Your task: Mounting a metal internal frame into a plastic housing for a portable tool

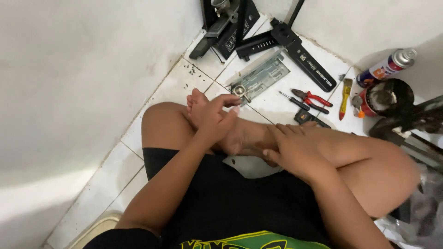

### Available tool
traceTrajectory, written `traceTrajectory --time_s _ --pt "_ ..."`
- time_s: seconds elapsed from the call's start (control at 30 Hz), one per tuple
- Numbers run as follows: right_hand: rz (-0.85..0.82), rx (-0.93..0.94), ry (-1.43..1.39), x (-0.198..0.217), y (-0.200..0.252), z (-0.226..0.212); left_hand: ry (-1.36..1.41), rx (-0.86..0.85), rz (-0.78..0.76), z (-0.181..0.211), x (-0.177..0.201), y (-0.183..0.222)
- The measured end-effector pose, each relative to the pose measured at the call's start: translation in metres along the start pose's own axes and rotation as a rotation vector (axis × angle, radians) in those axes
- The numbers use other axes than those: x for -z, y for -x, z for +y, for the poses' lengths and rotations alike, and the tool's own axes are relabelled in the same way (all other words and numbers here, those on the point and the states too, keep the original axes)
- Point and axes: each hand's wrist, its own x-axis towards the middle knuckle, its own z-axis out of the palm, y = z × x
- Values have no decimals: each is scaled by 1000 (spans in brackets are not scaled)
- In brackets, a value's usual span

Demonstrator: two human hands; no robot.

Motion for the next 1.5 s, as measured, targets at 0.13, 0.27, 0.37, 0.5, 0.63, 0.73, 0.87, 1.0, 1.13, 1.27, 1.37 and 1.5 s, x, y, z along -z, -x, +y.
traceTrajectory --time_s 0.13,0.27,0.37,0.5,0.63,0.73,0.87,1.0,1.13,1.27,1.37,1.5 --pt "26 51 -121 31 88 -22 -29 -56 219 31 15 26" --pt "128 270 -945 63 5 -62 224 -33 300 52 38 34" --pt "-100 187 -1416 95 -42 -117 241 -33 368 105 63 34" --pt "92 247 -1037 59 79 13 186 -343 258 162 87 7" --pt "306 170 -535 9 188 73 211 -499 196 182 78 -21" --pt "265 140 -469 7 165 75 290 -504 89 180 61 -41" --pt "62 35 -518 16 136 73 257 -477 -57 165 44 -63" --pt "102 76 -455 33 100 91 248 -317 -128 146 35 -110" --pt "188 33 -493 83 26 110 379 -175 -208 101 14 -173" --pt "386 -75 -381 123 -80 145 29 -81 -184 49 -15 -216" --pt "494 -240 -395 93 -181 203 -257 78 -365 -3 -26 -223" --pt "463 -419 -278 13 -269 261 -629 394 -785 -78 -30 -209"
